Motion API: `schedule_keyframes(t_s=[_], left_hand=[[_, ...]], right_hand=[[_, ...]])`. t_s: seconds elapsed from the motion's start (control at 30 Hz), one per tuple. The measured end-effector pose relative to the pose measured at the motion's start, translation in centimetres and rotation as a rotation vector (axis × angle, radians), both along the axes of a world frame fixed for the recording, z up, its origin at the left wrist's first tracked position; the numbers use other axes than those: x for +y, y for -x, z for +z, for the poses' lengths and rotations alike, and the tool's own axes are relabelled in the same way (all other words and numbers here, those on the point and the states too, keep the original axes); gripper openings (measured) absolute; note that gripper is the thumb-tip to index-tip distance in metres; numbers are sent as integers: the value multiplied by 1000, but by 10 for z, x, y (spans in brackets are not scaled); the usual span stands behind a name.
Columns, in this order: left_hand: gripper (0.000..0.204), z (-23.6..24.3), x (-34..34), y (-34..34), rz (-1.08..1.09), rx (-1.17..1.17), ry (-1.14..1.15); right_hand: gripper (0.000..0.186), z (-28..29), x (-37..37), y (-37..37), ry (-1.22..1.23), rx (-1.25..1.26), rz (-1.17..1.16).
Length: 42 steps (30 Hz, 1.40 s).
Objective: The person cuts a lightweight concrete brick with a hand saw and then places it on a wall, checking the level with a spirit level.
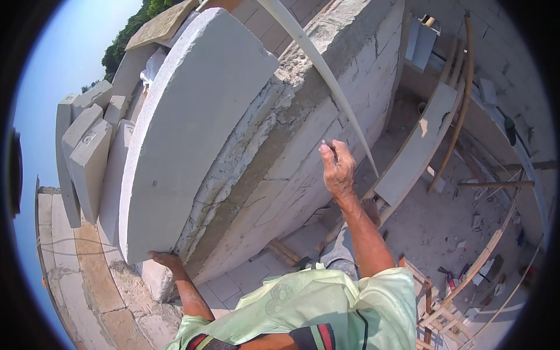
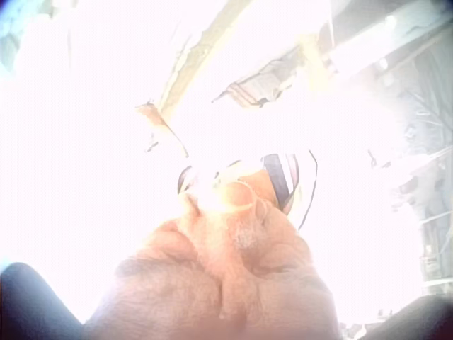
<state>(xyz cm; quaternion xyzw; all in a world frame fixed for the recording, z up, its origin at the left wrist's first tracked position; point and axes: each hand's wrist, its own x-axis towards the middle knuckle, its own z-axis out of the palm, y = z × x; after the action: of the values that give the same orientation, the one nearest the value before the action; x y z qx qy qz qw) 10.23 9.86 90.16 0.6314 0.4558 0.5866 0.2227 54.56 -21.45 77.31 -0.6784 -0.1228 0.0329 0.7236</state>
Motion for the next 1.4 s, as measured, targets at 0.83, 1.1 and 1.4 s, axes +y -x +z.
schedule_keyframes(t_s=[0.83, 1.1, 1.4], left_hand=[[77, 2, -40, -66, 355, -414, 50], [74, -1, -34, -73, 409, -361, -34], [70, -16, -31, -64, 555, -228, -47]], right_hand=[[102, 117, 117, -173, -243, -436, 653], [115, 122, 123, -183, -240, -237, 935], [105, 126, 113, -174, -128, -139, 897]])
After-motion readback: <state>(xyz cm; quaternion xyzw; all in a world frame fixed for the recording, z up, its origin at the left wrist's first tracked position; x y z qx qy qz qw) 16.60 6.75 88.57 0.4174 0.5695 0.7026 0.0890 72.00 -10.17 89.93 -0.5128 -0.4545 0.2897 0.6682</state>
